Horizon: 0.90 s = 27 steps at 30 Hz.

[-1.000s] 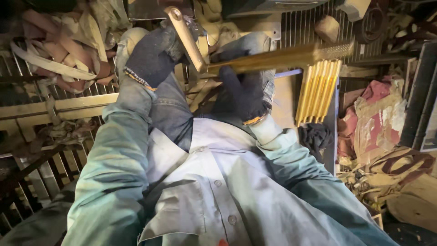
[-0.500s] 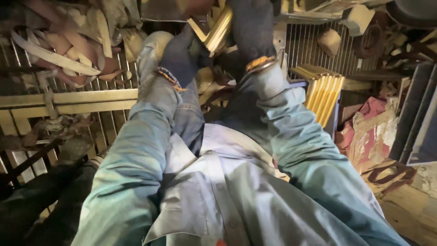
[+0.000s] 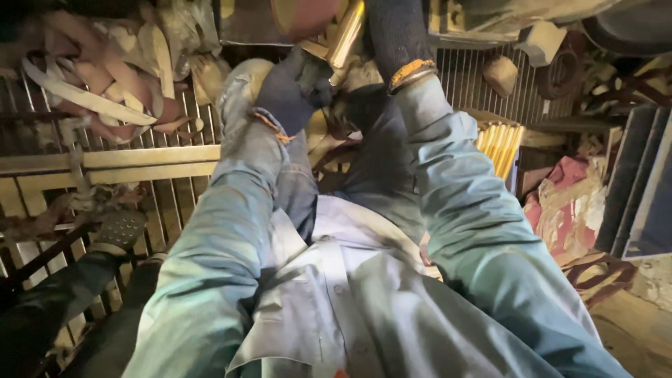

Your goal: The person polishes various brass metal components by holding them against a moving abrasive belt on a grinding machine.

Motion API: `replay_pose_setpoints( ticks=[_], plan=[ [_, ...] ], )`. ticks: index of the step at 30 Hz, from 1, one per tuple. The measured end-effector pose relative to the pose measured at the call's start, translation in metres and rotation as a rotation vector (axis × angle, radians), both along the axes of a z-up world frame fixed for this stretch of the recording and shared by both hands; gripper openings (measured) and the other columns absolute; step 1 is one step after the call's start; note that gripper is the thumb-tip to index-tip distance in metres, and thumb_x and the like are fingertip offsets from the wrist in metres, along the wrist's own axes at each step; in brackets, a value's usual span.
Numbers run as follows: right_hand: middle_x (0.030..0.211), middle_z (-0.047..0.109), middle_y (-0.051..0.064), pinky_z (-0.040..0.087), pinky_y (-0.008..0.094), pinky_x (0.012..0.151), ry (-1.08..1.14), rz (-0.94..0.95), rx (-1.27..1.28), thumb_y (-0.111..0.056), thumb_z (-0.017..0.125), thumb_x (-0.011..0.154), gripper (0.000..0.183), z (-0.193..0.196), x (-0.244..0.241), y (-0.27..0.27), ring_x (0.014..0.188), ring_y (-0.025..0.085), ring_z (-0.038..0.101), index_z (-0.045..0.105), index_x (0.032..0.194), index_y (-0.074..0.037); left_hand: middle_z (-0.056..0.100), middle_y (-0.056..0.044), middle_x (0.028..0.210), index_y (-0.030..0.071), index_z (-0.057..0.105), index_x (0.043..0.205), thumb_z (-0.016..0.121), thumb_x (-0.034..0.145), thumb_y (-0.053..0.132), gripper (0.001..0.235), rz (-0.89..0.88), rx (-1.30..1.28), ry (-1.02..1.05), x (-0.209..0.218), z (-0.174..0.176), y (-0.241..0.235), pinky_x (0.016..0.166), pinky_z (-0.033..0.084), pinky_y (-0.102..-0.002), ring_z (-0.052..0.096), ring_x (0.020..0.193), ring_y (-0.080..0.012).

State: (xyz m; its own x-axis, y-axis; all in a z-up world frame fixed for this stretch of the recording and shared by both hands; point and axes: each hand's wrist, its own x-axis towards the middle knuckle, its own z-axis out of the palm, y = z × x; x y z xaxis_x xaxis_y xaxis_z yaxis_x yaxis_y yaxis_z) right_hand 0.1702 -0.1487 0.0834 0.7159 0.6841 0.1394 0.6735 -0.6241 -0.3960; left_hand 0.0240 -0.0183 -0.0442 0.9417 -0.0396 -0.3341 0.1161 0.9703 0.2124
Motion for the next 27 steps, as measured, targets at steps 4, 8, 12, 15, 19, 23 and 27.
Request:
replay_pose_setpoints(
  ticks=[4, 8, 12, 15, 19, 23, 27],
  plan=[
    [0.102, 0.07, 0.017, 0.051, 0.039, 0.08, 0.168, 0.035, 0.058, -0.015, 0.07, 0.106, 0.014, 0.046, -0.042, -0.041, 0.093, 0.03, 0.068, 0.074, 0.111, -0.003, 0.062, -0.006, 0.091, 0.007, 0.065, 0.124, 0.047, 0.111, 0.041, 0.041, -0.139, 0.26, -0.153, -0.025, 0.031, 0.027, 0.07, 0.053, -0.036, 0.061, 0.078, -0.0197],
    [0.11, 0.072, 0.013, 0.056, 0.037, 0.087, 0.398, 0.202, 0.232, -0.009, 0.072, 0.101, 0.017, 0.079, -0.093, -0.084, 0.099, 0.026, 0.071, 0.07, 0.117, -0.004, 0.065, -0.015, 0.104, 0.002, 0.063, 0.114, 0.055, 0.11, 0.04, 0.039, 0.061, 1.383, -0.552, -0.059, 0.074, 0.048, 0.077, 0.064, -0.038, 0.072, 0.089, -0.0239],
    [0.104, 0.072, 0.013, 0.056, 0.038, 0.083, 0.59, 0.084, 0.289, -0.016, 0.071, 0.101, 0.019, 0.057, -0.12, -0.099, 0.094, 0.025, 0.071, 0.069, 0.116, -0.004, 0.071, -0.007, 0.109, 0.004, 0.06, 0.135, 0.048, 0.112, 0.033, 0.039, -0.158, 0.683, -0.261, -0.054, 0.079, 0.043, 0.084, 0.061, -0.034, 0.071, 0.093, -0.0183],
    [0.099, 0.073, 0.013, 0.057, 0.039, 0.08, 0.552, -0.109, 0.285, -0.021, 0.071, 0.101, 0.022, 0.021, -0.117, -0.09, 0.089, 0.025, 0.071, 0.068, 0.115, -0.004, 0.072, -0.01, 0.099, 0.001, 0.064, 0.128, 0.044, 0.114, 0.035, 0.043, -0.087, 0.736, -0.163, -0.048, 0.068, 0.038, 0.072, 0.059, -0.032, 0.07, 0.079, -0.0181],
    [0.092, 0.073, 0.012, 0.058, 0.039, 0.076, 0.349, -0.236, 0.125, -0.027, 0.071, 0.102, 0.026, -0.03, -0.095, -0.064, 0.084, 0.024, 0.071, 0.067, 0.115, -0.005, 0.072, -0.015, 0.112, -0.002, 0.06, 0.131, 0.053, 0.116, 0.039, 0.043, 0.097, 1.413, -0.397, -0.039, 0.053, 0.035, 0.082, 0.061, -0.036, 0.073, 0.094, -0.0239],
    [0.084, 0.072, 0.008, 0.061, 0.034, 0.067, 0.743, -0.252, 0.548, -0.024, 0.068, 0.095, 0.032, -0.064, -0.065, -0.037, 0.074, 0.018, 0.072, 0.057, 0.116, -0.002, 0.073, -0.012, 0.089, 0.004, 0.062, 0.119, 0.033, 0.106, 0.042, 0.05, -0.022, 0.476, 0.212, -0.03, 0.05, 0.037, 0.061, 0.065, -0.039, 0.075, 0.07, -0.0209],
    [0.093, 0.071, 0.01, 0.063, 0.03, 0.067, 0.891, -0.236, 0.424, -0.024, 0.064, 0.103, 0.034, -0.066, -0.047, -0.029, 0.077, 0.017, 0.074, 0.054, 0.124, 0.001, 0.077, -0.012, 0.102, 0.001, 0.056, 0.122, 0.034, 0.114, 0.038, 0.044, -0.134, 1.004, 0.079, -0.02, 0.03, 0.048, 0.066, 0.069, -0.039, 0.081, 0.082, -0.02]
  ],
)
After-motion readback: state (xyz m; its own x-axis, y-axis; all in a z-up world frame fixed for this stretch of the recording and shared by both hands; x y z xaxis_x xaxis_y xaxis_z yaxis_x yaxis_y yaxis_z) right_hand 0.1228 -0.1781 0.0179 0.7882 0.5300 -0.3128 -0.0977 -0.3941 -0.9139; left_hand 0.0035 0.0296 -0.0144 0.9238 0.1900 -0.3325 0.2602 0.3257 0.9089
